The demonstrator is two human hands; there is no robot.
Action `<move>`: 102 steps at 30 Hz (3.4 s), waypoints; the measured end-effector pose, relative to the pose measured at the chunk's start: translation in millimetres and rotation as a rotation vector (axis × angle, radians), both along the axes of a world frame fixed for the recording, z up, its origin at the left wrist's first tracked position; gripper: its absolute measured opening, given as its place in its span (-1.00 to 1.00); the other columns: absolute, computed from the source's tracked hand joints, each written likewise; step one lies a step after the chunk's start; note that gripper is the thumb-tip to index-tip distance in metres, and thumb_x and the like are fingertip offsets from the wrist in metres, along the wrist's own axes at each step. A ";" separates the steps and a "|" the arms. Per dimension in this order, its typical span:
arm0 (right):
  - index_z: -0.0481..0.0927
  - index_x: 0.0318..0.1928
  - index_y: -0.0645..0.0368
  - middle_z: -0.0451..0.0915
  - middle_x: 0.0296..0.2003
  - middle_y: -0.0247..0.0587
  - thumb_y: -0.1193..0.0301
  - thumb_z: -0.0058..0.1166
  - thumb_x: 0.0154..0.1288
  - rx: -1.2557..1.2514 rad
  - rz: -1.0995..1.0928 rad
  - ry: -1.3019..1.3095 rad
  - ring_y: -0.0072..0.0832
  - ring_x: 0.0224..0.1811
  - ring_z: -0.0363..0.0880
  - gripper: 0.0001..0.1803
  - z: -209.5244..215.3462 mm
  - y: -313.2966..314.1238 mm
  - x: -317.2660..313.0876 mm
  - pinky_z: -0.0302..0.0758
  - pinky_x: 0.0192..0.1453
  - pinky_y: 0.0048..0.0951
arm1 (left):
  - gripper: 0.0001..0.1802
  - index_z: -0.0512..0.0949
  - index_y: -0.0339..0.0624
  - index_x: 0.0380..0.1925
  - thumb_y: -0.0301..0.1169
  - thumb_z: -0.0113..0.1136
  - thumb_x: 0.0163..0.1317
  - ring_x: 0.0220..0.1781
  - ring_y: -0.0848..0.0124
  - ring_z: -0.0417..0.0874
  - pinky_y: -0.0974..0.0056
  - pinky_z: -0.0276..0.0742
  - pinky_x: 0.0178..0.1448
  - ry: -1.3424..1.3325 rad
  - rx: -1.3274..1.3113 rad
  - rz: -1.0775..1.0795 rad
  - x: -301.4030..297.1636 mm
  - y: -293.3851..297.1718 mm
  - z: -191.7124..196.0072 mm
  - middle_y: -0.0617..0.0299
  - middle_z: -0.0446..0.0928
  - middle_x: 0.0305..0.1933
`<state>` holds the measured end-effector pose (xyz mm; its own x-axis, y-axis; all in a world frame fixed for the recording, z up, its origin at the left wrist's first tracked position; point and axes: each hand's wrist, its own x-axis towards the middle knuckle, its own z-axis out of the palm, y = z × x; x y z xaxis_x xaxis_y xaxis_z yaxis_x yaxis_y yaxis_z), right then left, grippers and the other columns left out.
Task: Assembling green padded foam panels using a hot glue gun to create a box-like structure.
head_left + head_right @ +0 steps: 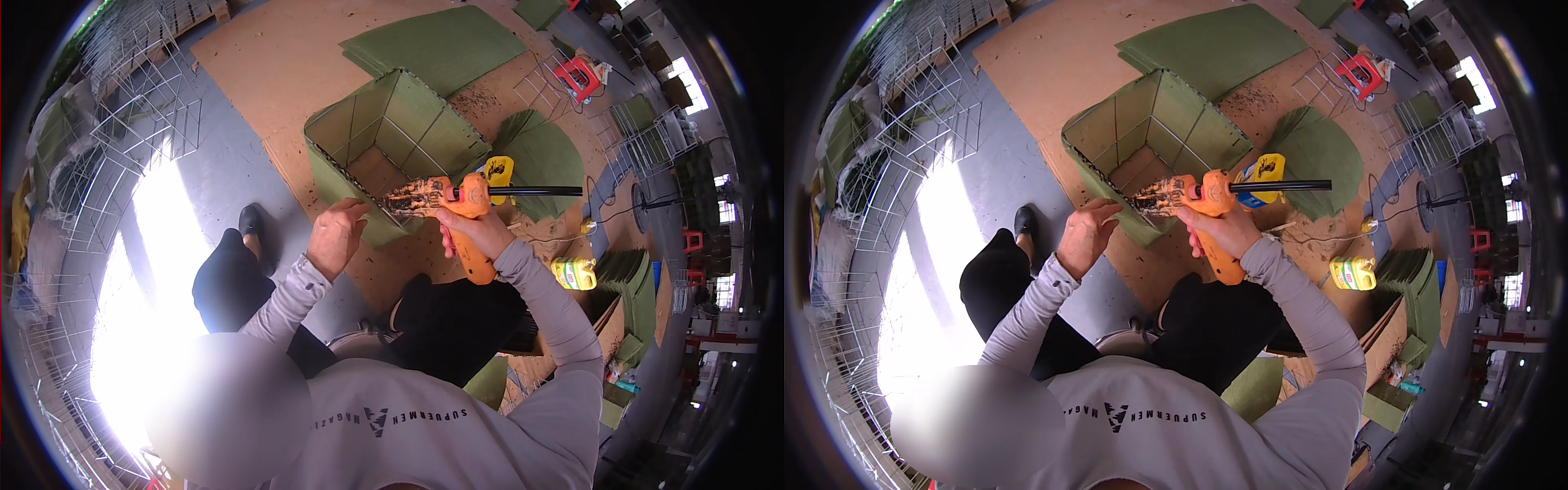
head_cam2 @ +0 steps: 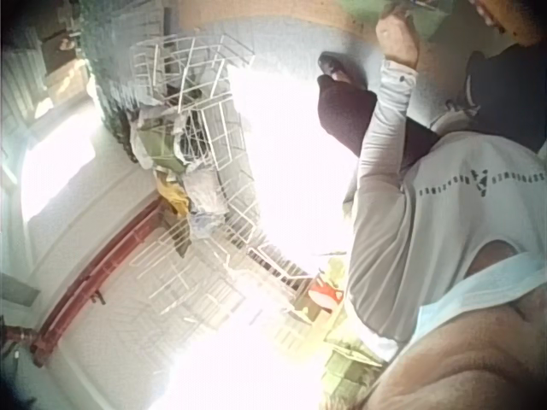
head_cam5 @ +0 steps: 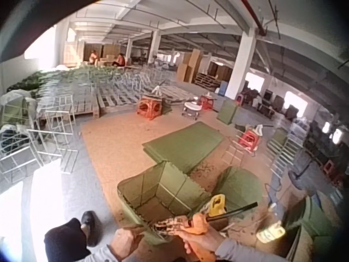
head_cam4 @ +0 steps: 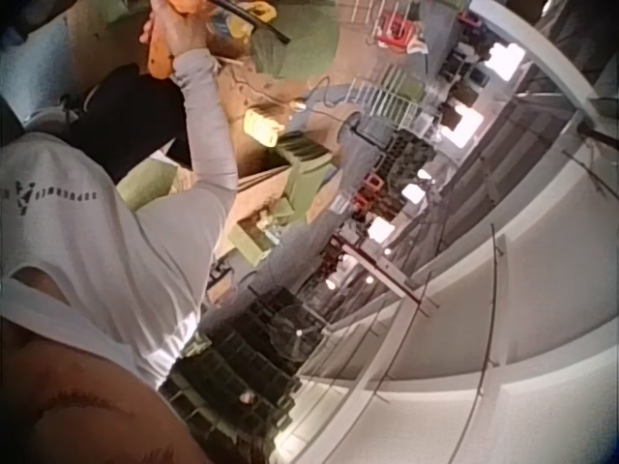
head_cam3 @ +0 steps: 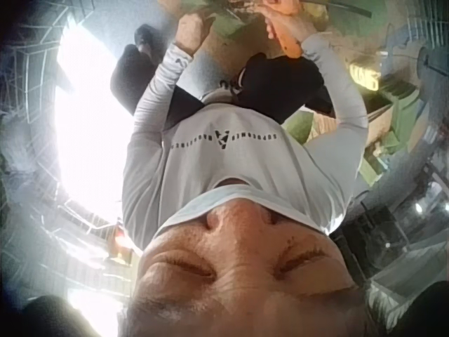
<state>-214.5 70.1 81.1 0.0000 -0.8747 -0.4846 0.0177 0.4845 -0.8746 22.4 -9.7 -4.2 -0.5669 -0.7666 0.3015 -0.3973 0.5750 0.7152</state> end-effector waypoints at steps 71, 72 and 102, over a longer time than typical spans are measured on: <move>0.47 -0.17 0.26 0.50 -0.53 -0.31 0.25 0.16 0.25 0.200 -0.006 0.079 -0.57 -0.57 0.52 -0.67 36.1 14.9 -10.1 0.55 -0.47 -0.51 | -0.88 0.59 -0.30 -0.36 -0.63 0.19 0.05 -0.35 0.20 0.64 0.31 0.55 -0.28 0.229 0.180 0.137 -27.0 29.9 -18.1 0.08 0.57 -0.27; 0.47 -0.16 0.27 0.50 -0.52 -0.31 0.25 0.16 0.25 0.181 -0.039 0.078 -0.58 -0.57 0.51 -0.66 37.2 15.7 -9.8 0.55 -0.47 -0.51 | -0.88 0.59 -0.29 -0.37 -0.63 0.20 0.05 -0.35 0.21 0.64 0.31 0.54 -0.29 0.229 0.185 0.144 -27.4 30.2 -17.9 0.09 0.57 -0.28; 0.43 -0.36 0.24 0.45 -0.60 -0.23 0.08 0.14 0.23 0.716 0.587 0.278 -0.48 -0.61 0.50 -0.57 71.5 -122.2 -16.5 0.54 -0.53 -0.46 | -0.86 0.58 -0.21 -0.40 -0.59 0.25 -0.03 -0.42 0.17 0.56 0.21 0.44 -0.37 0.193 0.195 0.110 -44.8 37.7 -5.0 0.15 0.48 -0.45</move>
<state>-231.1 -52.1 152.6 0.1480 -0.2695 -0.9516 -0.5601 0.7702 -0.3052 -22.4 28.0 -9.1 -0.4233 -0.8746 0.2363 -0.2956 0.3799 0.8765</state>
